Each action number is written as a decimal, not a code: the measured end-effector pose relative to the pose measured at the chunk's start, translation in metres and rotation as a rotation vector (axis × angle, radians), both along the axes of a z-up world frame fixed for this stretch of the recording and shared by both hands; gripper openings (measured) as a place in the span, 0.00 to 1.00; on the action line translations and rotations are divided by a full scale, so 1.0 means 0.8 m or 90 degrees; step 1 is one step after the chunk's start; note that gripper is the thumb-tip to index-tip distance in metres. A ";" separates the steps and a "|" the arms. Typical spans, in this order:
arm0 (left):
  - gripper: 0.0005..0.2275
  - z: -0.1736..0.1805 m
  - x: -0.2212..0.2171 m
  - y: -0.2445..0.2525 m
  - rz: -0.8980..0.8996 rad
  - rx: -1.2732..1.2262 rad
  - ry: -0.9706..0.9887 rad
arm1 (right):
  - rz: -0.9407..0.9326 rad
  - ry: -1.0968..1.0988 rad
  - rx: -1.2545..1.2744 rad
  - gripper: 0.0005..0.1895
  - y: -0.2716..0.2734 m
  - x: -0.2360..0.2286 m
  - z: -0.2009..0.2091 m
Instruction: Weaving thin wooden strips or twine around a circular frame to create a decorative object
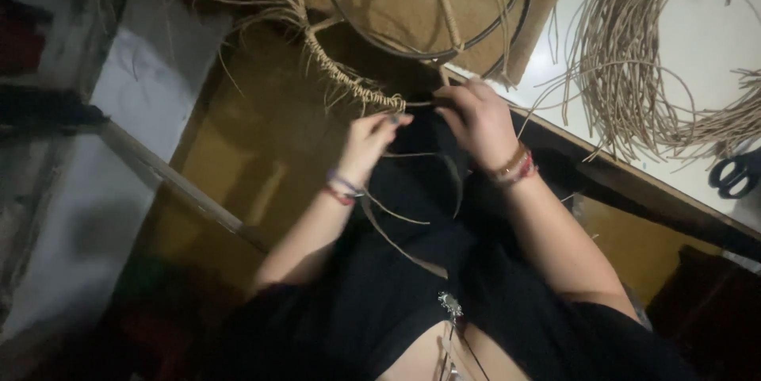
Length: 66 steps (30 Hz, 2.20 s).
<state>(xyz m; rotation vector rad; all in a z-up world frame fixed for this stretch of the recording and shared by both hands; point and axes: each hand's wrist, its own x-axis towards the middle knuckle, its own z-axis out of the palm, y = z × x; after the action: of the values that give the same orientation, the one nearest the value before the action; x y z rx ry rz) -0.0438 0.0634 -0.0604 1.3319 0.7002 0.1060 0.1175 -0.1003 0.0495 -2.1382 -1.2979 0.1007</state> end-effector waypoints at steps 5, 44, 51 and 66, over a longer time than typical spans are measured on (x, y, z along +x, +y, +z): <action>0.09 0.048 -0.047 0.087 -0.176 0.731 0.059 | -0.105 -0.135 -0.007 0.12 -0.067 -0.032 0.041; 0.12 0.151 -0.010 0.051 -0.388 0.265 0.056 | -0.207 0.712 0.569 0.14 -0.268 -0.037 -0.016; 0.11 0.135 0.023 -0.089 -0.175 -0.264 -0.173 | -0.276 0.407 0.167 0.15 -0.219 -0.096 -0.004; 0.13 0.164 0.040 -0.173 -0.041 -0.335 -0.209 | -0.178 0.487 0.188 0.21 -0.165 -0.122 0.020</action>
<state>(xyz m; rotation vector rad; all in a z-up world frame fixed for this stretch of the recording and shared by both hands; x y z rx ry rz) -0.0118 -0.0746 0.0710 0.8043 0.3686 0.0782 0.0197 -0.2320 0.0652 -1.7321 -0.5265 0.5187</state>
